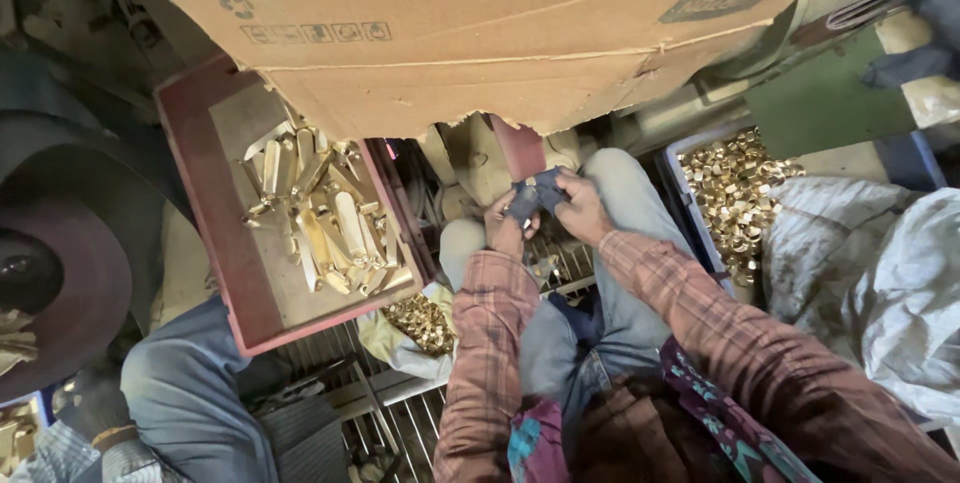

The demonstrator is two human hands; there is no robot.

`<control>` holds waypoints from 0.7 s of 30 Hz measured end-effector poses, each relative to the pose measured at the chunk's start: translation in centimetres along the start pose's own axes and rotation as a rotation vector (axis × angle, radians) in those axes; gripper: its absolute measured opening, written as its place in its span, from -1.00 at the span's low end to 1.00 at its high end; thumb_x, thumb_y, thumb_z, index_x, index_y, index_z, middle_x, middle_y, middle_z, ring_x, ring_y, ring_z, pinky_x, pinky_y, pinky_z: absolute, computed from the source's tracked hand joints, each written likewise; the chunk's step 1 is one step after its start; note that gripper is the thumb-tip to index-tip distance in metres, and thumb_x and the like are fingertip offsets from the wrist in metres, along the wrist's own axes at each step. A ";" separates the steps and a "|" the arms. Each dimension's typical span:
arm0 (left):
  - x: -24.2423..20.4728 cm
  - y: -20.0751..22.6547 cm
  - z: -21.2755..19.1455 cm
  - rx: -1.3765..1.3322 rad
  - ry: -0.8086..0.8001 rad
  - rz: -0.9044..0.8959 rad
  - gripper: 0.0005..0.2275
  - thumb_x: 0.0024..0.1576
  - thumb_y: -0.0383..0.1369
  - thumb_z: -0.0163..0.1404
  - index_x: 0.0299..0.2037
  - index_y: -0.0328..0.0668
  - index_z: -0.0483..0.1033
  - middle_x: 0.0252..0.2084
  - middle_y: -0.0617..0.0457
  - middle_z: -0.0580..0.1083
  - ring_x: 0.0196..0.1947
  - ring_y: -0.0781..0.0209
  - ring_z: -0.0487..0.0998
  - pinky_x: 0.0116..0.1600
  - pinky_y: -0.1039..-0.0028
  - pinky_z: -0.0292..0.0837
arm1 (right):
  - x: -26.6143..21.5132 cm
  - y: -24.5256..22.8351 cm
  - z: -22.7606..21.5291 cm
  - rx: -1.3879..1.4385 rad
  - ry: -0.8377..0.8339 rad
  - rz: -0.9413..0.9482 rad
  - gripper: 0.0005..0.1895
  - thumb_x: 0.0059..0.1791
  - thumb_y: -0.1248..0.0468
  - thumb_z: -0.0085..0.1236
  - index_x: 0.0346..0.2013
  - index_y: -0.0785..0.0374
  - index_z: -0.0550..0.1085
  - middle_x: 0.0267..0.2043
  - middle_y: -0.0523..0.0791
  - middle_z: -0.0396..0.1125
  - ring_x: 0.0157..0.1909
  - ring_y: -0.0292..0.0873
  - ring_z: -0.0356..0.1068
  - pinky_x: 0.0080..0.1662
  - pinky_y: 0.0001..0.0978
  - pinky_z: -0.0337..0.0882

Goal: The person sits on the floor and repeatedly rubs small brass-colored metal parts against a rotating grinding wheel using a cloth. The person picks up parts from a nearby tray, rubs them on the wheel, and places them back into the tray.

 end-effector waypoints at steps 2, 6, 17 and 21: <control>0.3 -0.5 -0.2 -0.027 0.015 0.001 -0.82 0.20 -0.41 0.12 -0.13 -0.42 0.60 -0.53 0.00 0.48 -0.67 0.33 0.39 -0.63 0.57 0.11 | 0.2 0.1 0.1 -0.036 0.011 0.000 -0.75 -0.17 0.54 -0.03 -0.23 0.38 0.49 -0.23 -0.02 0.31 -0.13 -0.06 0.34 -0.05 -0.35 0.35; 1.0 -1.2 -0.5 -0.044 0.058 -0.040 -0.79 0.17 -0.40 0.13 -0.07 -0.40 0.61 -0.52 0.00 0.49 -0.68 0.33 0.39 -0.64 0.58 0.11 | 0.7 -0.4 0.1 -0.059 0.003 -0.061 -0.71 -0.19 0.52 -0.05 -0.21 0.37 0.50 -0.22 -0.02 0.32 -0.10 -0.06 0.35 0.00 -0.32 0.34; -0.7 1.1 0.2 0.063 -0.020 -0.001 -0.79 0.16 -0.38 0.17 -0.11 -0.39 0.58 -0.58 0.00 0.47 -0.71 0.36 0.37 -0.65 0.59 0.07 | -0.2 -0.5 -0.1 0.084 -0.084 -0.077 -0.62 -0.15 0.57 -0.09 -0.09 0.37 0.50 -0.11 -0.08 0.36 -0.03 -0.17 0.35 0.04 -0.39 0.33; -0.6 1.1 -0.2 0.138 -0.013 0.014 -0.78 0.17 -0.38 0.14 -0.07 -0.36 0.57 -0.61 -0.01 0.46 -0.74 0.37 0.35 -0.67 0.60 0.07 | -0.3 2.7 0.4 0.234 -0.149 0.157 -0.62 -0.10 0.53 -0.03 -0.01 0.34 0.53 -0.15 -0.11 0.39 -0.11 -0.22 0.31 -0.06 -0.40 0.33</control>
Point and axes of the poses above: each hand's wrist, its own x-axis towards the middle knuckle, its own z-axis out of the palm, y = z × x, the point moved 10 cm from there along x, towards the middle knuckle
